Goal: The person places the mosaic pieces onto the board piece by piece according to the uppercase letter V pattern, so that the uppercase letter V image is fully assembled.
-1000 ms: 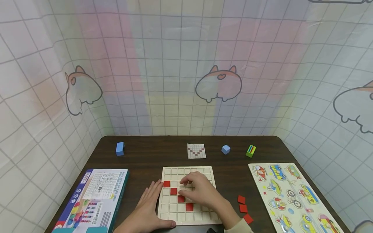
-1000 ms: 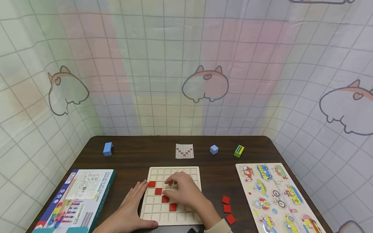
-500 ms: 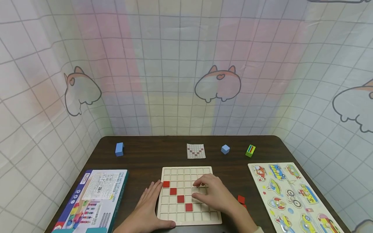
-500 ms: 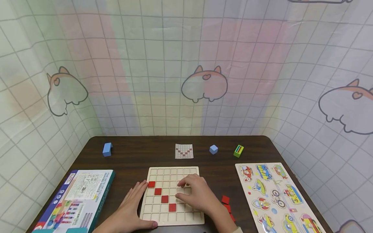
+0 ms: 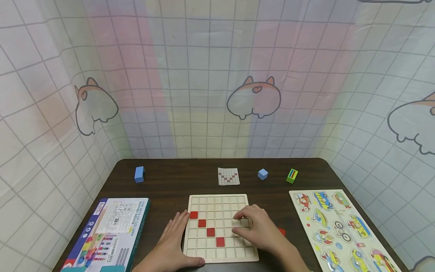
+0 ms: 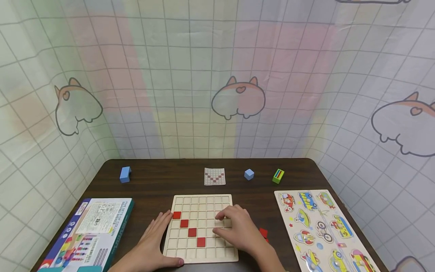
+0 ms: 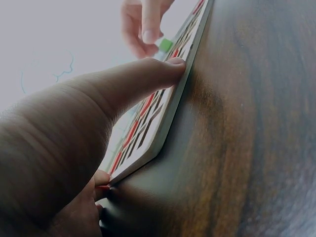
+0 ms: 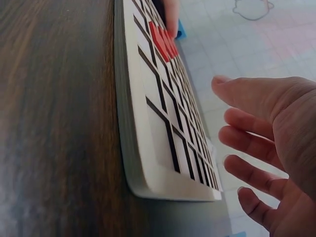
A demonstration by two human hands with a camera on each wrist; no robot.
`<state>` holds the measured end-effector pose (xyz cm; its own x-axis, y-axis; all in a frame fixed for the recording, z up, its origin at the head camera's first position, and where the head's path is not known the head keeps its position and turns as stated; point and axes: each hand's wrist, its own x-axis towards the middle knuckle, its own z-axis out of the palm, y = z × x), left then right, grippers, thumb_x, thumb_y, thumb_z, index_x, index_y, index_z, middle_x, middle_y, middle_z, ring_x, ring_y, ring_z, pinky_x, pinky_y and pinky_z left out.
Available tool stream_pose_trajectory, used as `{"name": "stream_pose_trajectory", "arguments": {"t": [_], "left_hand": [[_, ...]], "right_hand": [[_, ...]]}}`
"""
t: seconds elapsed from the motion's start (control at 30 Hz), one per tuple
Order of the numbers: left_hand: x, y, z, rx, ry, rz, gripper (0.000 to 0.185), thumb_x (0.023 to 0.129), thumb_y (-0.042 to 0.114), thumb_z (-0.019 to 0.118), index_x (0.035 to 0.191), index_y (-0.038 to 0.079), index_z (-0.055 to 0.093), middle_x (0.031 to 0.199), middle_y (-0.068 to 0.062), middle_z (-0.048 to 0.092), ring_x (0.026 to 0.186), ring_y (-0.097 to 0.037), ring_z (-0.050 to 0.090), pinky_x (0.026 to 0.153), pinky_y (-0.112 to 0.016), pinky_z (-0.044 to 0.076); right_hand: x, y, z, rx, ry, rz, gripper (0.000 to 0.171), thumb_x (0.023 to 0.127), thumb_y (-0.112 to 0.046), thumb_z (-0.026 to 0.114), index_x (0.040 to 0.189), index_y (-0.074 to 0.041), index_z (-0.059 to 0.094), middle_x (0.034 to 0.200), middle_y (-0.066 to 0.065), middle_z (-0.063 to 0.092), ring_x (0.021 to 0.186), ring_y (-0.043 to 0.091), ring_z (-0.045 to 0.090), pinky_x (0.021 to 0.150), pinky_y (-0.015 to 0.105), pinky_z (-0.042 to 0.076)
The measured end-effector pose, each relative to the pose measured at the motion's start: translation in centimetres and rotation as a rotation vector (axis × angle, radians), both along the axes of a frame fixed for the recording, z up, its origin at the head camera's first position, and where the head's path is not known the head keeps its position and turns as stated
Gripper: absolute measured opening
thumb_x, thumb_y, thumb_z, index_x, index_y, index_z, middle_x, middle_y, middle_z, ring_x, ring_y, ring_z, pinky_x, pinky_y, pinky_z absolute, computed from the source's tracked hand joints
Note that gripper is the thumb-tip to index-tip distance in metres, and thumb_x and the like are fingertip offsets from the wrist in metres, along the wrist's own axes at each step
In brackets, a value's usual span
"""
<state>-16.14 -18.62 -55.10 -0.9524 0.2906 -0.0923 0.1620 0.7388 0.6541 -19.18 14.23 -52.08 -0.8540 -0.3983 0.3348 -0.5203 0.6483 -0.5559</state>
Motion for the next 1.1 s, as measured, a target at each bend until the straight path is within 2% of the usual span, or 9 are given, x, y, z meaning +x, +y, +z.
{"name": "stream_pose_trajectory", "arguments": {"t": [0.2,0.5,0.9,1.1], "left_hand": [[0.0,0.0,0.0,0.005,0.004,-0.001,0.156,0.060,0.086,0.091,0.178,0.012,0.021,0.186,-0.013,0.023,0.175,-0.044,0.010,0.139,-0.071,0.008],[0.0,-0.1,0.0,0.008,0.013,-0.005,0.156,0.062,0.086,0.092,0.179,0.011,0.021,0.187,-0.013,0.021,0.175,-0.043,0.008,0.139,-0.070,0.007],[0.2,0.0,0.3,-0.002,0.013,0.003,0.156,0.062,0.086,0.092,0.178,0.009,0.022,0.186,-0.014,0.021,0.175,-0.043,0.009,0.139,-0.072,0.008],[0.2,0.0,0.4,0.006,0.012,0.000,0.156,0.062,0.085,0.093,0.178,0.009,0.022,0.186,-0.015,0.021,0.175,-0.044,0.009,0.139,-0.071,0.007]], "right_hand": [[0.7,1.0,-0.1,0.016,-0.002,-0.035,0.025,0.091,-0.035,0.094,0.110,-0.027,0.080,0.105,-0.015,0.076,0.105,0.006,0.061,0.099,0.044,0.051],[1.4,3.4,-0.1,0.036,-0.091,-0.132,0.030,0.090,-0.040,0.095,0.114,-0.032,0.080,0.112,-0.029,0.072,0.113,0.003,0.059,0.105,0.049,0.052],[2.5,6.2,-0.6,0.053,-0.074,-0.213,0.031,0.088,-0.037,0.097,0.114,-0.036,0.080,0.112,-0.031,0.071,0.112,0.002,0.057,0.104,0.046,0.052],[2.9,7.1,-0.6,0.080,-0.088,-0.242,0.033,0.087,-0.040,0.097,0.114,-0.036,0.080,0.112,-0.031,0.070,0.110,0.003,0.056,0.099,0.040,0.053]]}}
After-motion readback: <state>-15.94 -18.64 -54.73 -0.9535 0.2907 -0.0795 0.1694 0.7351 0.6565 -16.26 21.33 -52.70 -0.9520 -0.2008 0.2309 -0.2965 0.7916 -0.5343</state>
